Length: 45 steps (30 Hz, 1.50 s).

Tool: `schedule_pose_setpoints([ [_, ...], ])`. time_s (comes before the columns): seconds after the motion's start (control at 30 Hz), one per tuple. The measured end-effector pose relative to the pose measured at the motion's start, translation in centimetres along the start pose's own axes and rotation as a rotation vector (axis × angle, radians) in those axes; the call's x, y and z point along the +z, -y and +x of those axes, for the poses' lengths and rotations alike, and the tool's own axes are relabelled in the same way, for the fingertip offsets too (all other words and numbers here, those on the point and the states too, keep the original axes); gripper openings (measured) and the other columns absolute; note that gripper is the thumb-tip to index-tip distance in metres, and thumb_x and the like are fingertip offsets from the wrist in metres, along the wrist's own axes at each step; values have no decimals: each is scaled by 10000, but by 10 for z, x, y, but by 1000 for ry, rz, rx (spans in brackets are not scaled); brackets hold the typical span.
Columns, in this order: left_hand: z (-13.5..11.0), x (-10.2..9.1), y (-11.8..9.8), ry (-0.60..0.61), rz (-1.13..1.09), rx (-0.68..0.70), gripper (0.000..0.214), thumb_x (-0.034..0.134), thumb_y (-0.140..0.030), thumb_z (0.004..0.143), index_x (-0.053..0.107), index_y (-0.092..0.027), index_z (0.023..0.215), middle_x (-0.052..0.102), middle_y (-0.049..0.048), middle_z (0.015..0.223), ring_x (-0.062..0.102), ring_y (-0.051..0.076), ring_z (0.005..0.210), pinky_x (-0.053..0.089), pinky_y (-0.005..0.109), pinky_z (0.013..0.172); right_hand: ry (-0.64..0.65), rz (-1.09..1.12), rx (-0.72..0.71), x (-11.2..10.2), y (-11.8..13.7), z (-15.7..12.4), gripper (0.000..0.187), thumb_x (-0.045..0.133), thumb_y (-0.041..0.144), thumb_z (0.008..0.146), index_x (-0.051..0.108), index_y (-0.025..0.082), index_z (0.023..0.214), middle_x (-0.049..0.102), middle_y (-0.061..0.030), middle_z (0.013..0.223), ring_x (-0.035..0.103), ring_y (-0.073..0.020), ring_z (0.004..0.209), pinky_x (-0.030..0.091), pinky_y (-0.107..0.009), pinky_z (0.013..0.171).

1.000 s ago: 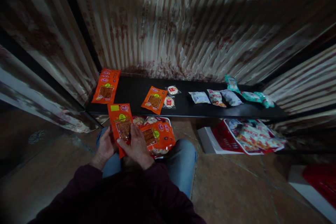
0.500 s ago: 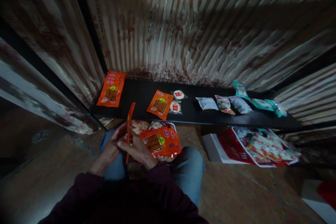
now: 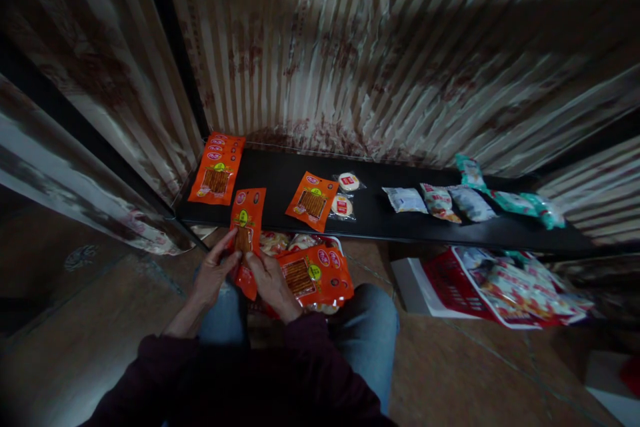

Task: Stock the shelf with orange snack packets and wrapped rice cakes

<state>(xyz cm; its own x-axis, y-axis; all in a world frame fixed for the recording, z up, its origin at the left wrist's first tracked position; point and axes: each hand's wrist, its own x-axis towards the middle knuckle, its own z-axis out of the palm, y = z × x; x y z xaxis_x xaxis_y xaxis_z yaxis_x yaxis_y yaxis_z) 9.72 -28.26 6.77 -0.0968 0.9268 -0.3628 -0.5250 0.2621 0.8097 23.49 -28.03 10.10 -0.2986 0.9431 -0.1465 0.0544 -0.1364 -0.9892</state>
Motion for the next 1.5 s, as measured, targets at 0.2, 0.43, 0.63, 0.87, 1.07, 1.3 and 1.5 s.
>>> schedule_pose_setpoints([
  [0.2,-2,-2,-6,-92,86,126,458,733,-37,604,697,-227,1019,600,34,1215,437,197,1263,265,290,1099,-14,32,-36,5,-13,3,490,434,563,881,637,198,1138,681,-54,1097,608,-232,1066,418,-433,1016],
  [0.43,0,-19,-4,-142,217,190,438,754,-125,614,698,-252,1029,537,37,1209,425,227,1249,244,351,1117,2,132,-34,17,-27,11,482,447,563,879,620,214,1163,667,-53,1136,615,-218,1053,423,-439,1013],
  [0.63,4,-32,-4,-241,275,298,311,733,-128,626,722,-258,909,500,32,1219,373,240,1292,198,364,1143,-63,164,-10,29,-42,23,485,440,572,873,630,203,1124,690,-66,1068,643,-218,976,489,-407,919],
  [0.87,17,-44,-9,-323,224,325,313,712,-82,622,714,-245,889,541,30,1233,374,233,1310,218,351,1142,-148,99,-29,37,-55,45,415,506,527,842,668,194,1029,708,-42,979,641,-218,931,493,-389,894],
  [1.07,37,-52,-17,-339,256,358,329,705,-123,650,697,-261,948,536,11,1272,339,215,1339,172,336,1158,-123,100,-74,44,-57,70,342,530,453,830,664,194,1009,709,-29,951,640,-196,904,491,-360,878],
  [1.3,61,-60,-28,-329,305,379,352,705,-125,653,680,-258,977,496,14,1321,313,210,1359,150,316,1160,-97,4,-77,47,-56,96,229,535,316,800,634,198,969,700,-2,870,633,-166,802,515,-309,782],
  [1.5,89,-70,-29,-374,556,500,385,638,-136,698,653,-224,1073,522,47,1300,431,214,1280,250,336,1136,-98,-47,-103,48,-63,116,227,528,247,782,616,212,988,689,1,858,633,-164,821,510,-302,781],
])
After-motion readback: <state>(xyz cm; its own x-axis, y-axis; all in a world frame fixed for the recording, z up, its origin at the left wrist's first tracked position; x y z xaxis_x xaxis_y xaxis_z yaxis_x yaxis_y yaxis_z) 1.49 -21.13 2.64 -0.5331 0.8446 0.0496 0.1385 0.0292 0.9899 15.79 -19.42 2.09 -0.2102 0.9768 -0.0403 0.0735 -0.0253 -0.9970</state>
